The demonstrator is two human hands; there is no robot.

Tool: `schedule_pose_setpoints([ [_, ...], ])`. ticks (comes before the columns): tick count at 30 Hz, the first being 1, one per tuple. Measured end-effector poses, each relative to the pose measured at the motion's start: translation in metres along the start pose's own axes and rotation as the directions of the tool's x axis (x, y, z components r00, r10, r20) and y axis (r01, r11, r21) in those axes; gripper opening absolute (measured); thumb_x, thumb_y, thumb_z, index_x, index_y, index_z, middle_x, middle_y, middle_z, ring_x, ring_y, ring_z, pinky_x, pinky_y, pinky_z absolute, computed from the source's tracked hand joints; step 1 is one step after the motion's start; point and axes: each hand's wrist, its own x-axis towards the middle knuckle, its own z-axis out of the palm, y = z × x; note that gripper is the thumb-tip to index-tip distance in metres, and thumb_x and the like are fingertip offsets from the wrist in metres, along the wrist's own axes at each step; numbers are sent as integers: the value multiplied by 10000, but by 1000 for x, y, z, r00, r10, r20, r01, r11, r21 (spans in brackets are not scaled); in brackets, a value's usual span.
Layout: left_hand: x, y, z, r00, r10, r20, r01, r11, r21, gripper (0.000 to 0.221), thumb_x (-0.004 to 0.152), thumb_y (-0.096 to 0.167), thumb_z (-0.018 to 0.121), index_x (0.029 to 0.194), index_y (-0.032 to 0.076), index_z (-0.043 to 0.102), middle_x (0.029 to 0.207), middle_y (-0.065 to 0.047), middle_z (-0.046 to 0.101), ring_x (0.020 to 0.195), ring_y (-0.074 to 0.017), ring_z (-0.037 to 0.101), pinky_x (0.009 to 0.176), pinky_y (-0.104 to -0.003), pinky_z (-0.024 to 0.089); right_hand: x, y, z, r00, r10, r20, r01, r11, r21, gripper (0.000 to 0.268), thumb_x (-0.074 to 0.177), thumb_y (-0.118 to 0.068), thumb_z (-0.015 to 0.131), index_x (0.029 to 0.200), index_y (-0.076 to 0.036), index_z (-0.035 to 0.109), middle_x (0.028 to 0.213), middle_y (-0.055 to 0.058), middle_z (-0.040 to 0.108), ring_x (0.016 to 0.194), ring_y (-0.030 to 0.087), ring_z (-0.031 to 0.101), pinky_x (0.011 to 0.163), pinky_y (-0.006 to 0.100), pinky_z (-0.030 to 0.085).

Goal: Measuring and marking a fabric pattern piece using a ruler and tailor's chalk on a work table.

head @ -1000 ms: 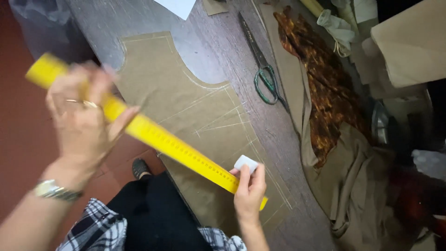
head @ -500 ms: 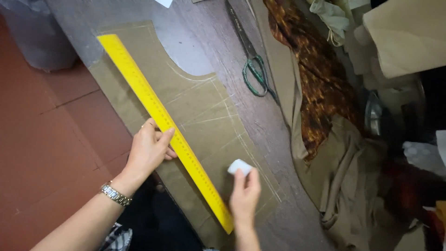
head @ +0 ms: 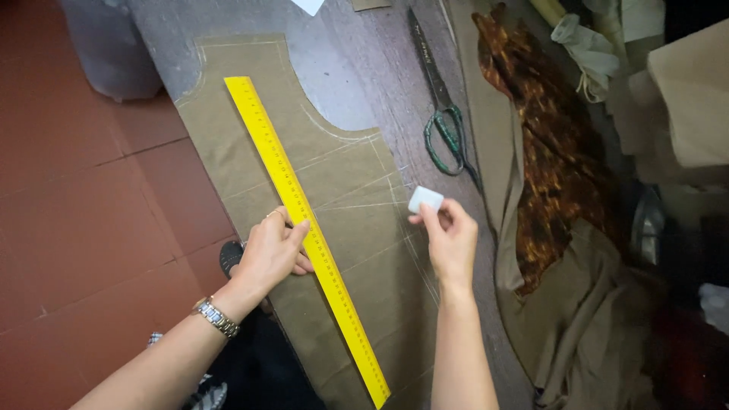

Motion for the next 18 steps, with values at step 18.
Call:
schedule_pose_setpoints([
  [18, -3, 8, 4, 998, -21, -54, 23, 999, 32, 318, 964, 143, 481, 1128, -129, 496, 685, -273, 696, 512, -293, 709, 499, -355, 585, 79, 51, 32, 983, -68, 170, 125, 925, -358, 196, 774, -314, 816, 797, -141, 729, 908, 56, 629, 820, 263, 666, 788, 364, 517],
])
